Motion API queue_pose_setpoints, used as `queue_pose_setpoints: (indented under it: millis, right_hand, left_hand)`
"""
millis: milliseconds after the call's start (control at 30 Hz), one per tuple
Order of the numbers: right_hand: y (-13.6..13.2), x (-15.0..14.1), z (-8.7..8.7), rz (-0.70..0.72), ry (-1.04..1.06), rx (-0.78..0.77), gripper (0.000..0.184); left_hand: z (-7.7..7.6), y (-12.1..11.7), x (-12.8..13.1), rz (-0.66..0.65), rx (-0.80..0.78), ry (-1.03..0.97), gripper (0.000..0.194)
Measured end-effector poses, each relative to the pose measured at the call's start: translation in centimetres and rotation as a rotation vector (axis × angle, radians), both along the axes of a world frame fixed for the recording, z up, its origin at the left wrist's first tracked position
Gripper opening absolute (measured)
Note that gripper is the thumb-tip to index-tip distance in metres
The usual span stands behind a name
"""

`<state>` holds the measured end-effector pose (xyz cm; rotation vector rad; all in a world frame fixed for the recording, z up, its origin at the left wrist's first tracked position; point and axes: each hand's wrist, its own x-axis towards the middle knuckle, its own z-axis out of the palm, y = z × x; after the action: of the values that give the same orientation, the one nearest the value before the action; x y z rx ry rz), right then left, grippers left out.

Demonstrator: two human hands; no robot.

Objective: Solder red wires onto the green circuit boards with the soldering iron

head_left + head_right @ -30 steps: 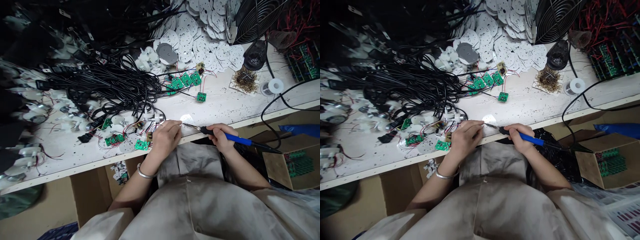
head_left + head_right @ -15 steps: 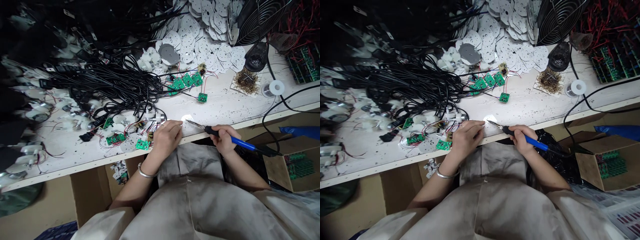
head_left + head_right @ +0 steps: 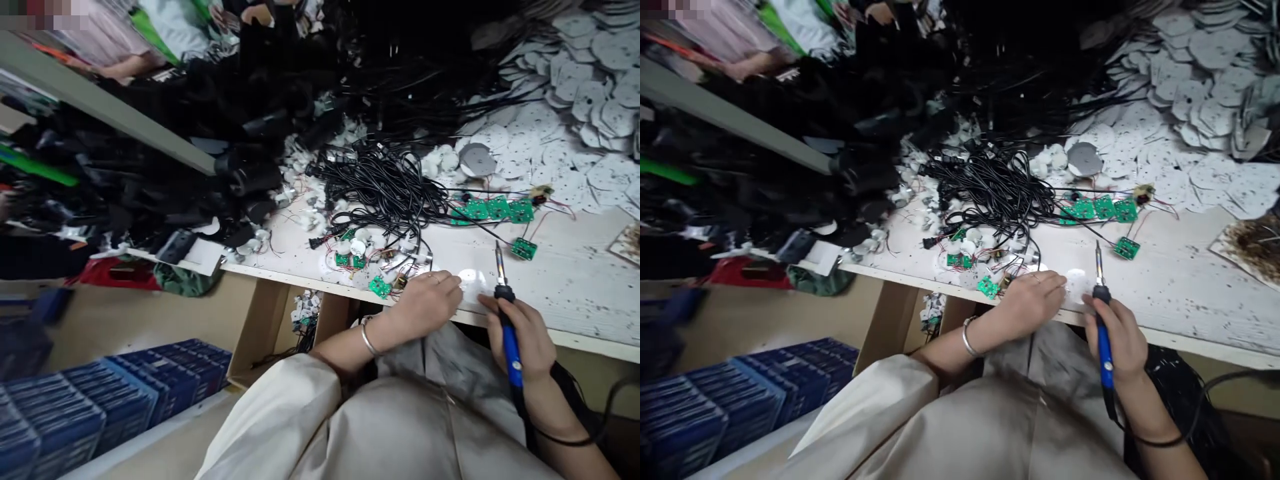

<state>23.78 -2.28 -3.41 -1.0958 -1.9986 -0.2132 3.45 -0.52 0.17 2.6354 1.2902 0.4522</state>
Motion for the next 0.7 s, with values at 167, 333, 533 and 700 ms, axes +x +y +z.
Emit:
queue_pose_setpoints:
  millis: [167, 333, 533, 700]
  right_hand:
    - [-0.3, 0.2, 0.1, -0.019, 0.003, 0.015, 0.049]
    - [-0.3, 1.2, -1.5, -0.045, 0.015, 0.046, 0.066]
    - [-0.2, 2.4, -3.3, -0.050, 0.040, 0.012, 0.062]
    - [-0.7, 3.3, -4.2, -0.091, 0.093, -0.124, 0.041]
  left_hand:
    - [2.9, 0.7, -7.6, 0.125, 0.186, -0.302, 0.019]
    - [2.6, 0.5, -23.4, 0.883, 0.398, -0.058, 0.028]
    - [2.5, -5.2, -33.8, 0.866, 0.211, 0.068, 0.050]
    - [1.8, -4.9, -35.4, 0.741, -0.002, 0.056, 0.061]
